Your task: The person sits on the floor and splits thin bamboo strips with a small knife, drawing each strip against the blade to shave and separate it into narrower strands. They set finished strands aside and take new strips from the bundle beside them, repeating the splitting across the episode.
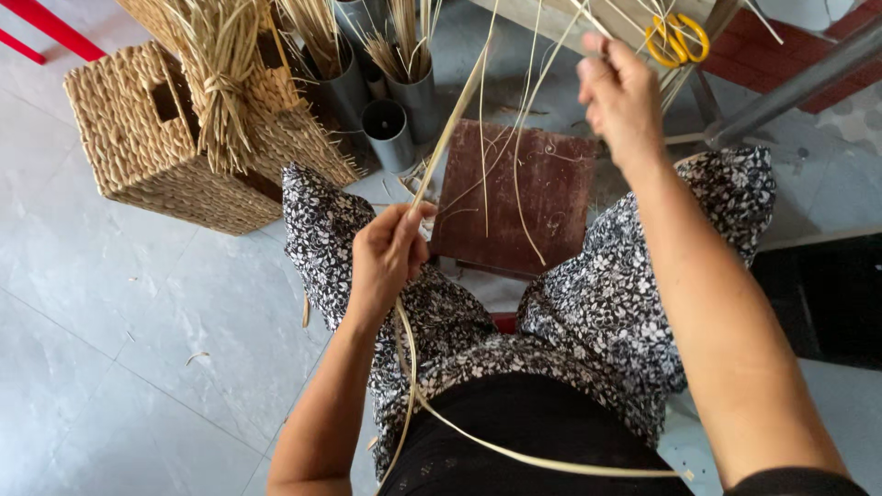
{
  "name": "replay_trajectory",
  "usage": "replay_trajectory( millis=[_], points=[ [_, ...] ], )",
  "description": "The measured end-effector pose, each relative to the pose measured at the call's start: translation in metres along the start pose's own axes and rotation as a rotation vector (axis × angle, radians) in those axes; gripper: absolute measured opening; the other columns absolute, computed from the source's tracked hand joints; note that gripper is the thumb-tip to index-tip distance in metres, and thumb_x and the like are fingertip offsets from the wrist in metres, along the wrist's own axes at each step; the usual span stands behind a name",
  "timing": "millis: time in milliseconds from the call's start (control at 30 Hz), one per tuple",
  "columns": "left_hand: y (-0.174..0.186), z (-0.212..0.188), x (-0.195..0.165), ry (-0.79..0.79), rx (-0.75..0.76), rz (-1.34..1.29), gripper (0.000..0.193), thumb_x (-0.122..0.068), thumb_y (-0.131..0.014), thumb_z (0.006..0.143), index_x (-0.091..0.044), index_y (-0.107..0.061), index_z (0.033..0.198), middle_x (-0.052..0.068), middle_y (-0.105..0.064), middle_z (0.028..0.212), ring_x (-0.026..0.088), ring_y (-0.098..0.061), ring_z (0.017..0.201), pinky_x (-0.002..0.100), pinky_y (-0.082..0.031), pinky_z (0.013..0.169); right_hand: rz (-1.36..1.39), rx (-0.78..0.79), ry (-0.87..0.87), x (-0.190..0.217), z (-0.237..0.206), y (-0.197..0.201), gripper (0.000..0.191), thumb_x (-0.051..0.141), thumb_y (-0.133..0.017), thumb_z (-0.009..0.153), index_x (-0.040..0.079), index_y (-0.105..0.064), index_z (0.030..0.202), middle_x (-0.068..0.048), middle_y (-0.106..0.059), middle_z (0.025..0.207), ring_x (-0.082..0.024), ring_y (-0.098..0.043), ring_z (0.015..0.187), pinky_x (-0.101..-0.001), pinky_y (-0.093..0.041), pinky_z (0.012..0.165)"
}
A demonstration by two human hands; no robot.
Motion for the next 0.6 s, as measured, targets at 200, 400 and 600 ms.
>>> replay_trajectory(
  millis=[200,400,600],
  points=[
    [-0.032,0.044,-0.001,-0.06,0.121,-0.081,0.03,-0.025,-0.049,0.11,-0.004,-0.07,0.115,-0.003,-0.06,0.066,0.003,-0.05,0.049,0.019,-0.036,0.043,0.354,0.286,-0.095,0.035,-0.042,-0.041,0.035,0.029,-0.068,0.103,0.004,-0.068,0.127,0.002,-0.059,0.08,-0.001,-0.041,0.052,-0.0168,-0.035,0.041],
    [-0.066,0.08,0.012,-0.096,0.275,-0.092,0.03,-0.025,-0.047,0.111,-0.005,-0.068,0.118,-0.003,-0.059,0.066,0.003,-0.05,0.051,0.02,-0.039,0.045,0.241,0.233,-0.105,0.038,-0.024,-0.054,0.022,0.025,-0.073,0.097,0.006,-0.068,0.106,-0.002,-0.066,0.079,-0.001,-0.046,0.048,-0.0185,-0.035,0.037],
    [-0.061,0.094,0.054,-0.01,0.389,-0.04,0.03,-0.026,-0.045,0.111,-0.006,-0.065,0.123,-0.003,-0.058,0.067,0.003,-0.048,0.052,0.02,-0.04,0.047,0.291,0.027,-0.023,0.013,0.056,0.016,0.011,0.018,-0.069,0.104,0.009,-0.063,0.102,-0.003,-0.066,0.082,-0.005,-0.052,0.053,-0.02,-0.039,0.044]
  ],
)
Point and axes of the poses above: each hand's wrist, its own z-axis towards the middle knuckle, its own y-axis out of the back of the hand, x = y × z, the point moved 1 cm from there along z, towards the middle knuckle
